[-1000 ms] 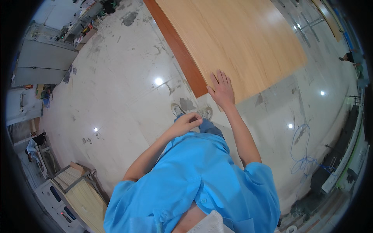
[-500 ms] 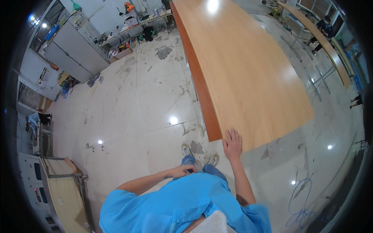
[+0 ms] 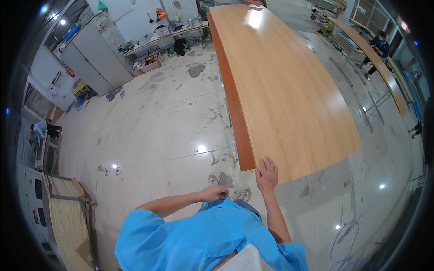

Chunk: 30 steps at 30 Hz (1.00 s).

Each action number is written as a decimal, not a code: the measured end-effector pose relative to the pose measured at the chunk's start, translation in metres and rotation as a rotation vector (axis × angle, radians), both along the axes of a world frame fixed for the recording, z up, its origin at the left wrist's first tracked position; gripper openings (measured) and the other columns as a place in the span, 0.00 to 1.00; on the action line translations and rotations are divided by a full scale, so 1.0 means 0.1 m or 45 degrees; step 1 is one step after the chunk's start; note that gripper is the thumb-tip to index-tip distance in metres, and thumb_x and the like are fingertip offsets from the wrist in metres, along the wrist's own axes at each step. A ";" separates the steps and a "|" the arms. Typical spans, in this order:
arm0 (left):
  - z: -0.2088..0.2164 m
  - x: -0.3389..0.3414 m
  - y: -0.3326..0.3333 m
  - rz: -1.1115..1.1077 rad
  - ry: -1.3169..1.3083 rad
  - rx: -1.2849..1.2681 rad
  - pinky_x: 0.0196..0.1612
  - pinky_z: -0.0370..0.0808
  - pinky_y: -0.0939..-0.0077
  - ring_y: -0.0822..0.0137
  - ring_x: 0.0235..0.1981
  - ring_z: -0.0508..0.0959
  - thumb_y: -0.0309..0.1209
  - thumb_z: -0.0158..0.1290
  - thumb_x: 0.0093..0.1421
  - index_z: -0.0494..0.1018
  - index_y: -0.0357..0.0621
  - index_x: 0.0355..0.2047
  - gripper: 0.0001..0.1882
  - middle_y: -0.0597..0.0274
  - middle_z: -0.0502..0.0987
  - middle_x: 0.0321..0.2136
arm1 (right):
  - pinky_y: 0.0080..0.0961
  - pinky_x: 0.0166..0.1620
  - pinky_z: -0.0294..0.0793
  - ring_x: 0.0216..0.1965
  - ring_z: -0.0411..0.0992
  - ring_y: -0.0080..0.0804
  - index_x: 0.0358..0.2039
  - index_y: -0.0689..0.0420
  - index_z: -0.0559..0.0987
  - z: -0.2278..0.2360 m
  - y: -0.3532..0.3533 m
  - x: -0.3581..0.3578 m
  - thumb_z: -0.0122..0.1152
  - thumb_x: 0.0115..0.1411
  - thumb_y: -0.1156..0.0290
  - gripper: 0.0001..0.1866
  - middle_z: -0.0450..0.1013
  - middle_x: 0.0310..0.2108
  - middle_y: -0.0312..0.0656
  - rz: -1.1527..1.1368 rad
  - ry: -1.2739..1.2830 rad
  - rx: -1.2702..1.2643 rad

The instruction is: The person picks up a large wooden panel, places it on a metal stand, retrieves a small label from a nearby table, and affixes it to the panel. They repeat this process with another panel, handling labels and positioning the boards for labeling.

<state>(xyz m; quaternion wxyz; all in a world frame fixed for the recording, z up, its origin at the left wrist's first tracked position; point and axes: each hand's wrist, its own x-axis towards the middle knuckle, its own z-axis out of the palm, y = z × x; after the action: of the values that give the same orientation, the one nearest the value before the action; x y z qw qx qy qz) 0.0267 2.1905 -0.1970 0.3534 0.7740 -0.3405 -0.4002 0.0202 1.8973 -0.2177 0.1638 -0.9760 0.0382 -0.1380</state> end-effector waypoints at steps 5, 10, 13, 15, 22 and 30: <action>-0.18 -0.11 -0.08 0.125 -0.097 -0.031 0.46 0.74 0.57 0.49 0.42 0.78 0.25 0.57 0.56 0.75 0.39 0.38 0.09 0.51 0.77 0.37 | 0.45 0.69 0.53 0.67 0.59 0.44 0.61 0.54 0.73 -0.03 0.00 -0.02 0.58 0.62 0.58 0.27 0.64 0.65 0.47 -0.024 0.066 -0.003; -0.25 0.01 -0.19 0.271 -0.287 0.022 0.46 0.75 0.57 0.49 0.42 0.79 0.29 0.55 0.60 0.75 0.40 0.39 0.09 0.49 0.79 0.37 | 0.45 0.70 0.52 0.68 0.57 0.45 0.62 0.54 0.72 -0.02 -0.01 -0.03 0.57 0.64 0.58 0.28 0.63 0.66 0.48 0.017 0.023 0.019; -0.23 0.26 -0.31 0.433 -0.183 0.200 0.44 0.76 0.58 0.50 0.41 0.80 0.34 0.54 0.62 0.76 0.40 0.41 0.12 0.50 0.81 0.37 | 0.45 0.70 0.52 0.69 0.57 0.46 0.63 0.54 0.71 -0.03 -0.02 -0.02 0.56 0.64 0.58 0.28 0.62 0.67 0.48 0.013 0.029 0.014; -0.21 0.39 -0.35 0.459 -0.035 0.239 0.45 0.76 0.58 0.51 0.41 0.81 0.38 0.54 0.64 0.76 0.41 0.43 0.14 0.51 0.82 0.38 | 0.45 0.70 0.52 0.69 0.57 0.46 0.63 0.55 0.71 -0.05 -0.02 -0.03 0.56 0.64 0.58 0.28 0.62 0.67 0.48 0.015 0.034 0.011; -0.46 0.04 -0.39 0.318 0.016 0.267 0.50 0.75 0.58 0.51 0.46 0.81 0.45 0.52 0.65 0.76 0.43 0.48 0.20 0.50 0.82 0.43 | 0.45 0.70 0.51 0.69 0.55 0.46 0.63 0.55 0.70 -0.06 -0.04 -0.04 0.58 0.62 0.58 0.31 0.62 0.67 0.48 0.032 0.064 0.034; -0.97 -0.49 -0.42 0.379 0.201 0.271 0.50 0.75 0.61 0.49 0.45 0.81 0.48 0.51 0.65 0.78 0.41 0.49 0.23 0.46 0.82 0.43 | 0.44 0.71 0.50 0.70 0.55 0.44 0.63 0.53 0.70 -0.05 -0.03 -0.04 0.61 0.57 0.58 0.33 0.61 0.67 0.47 0.008 0.040 0.049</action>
<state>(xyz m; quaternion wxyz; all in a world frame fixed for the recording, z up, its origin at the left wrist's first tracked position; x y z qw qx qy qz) -0.0221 2.1480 -0.2944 0.3505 0.8148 -0.1494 -0.4368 0.0158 1.8941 -0.2223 0.1824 -0.9749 0.0404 -0.1213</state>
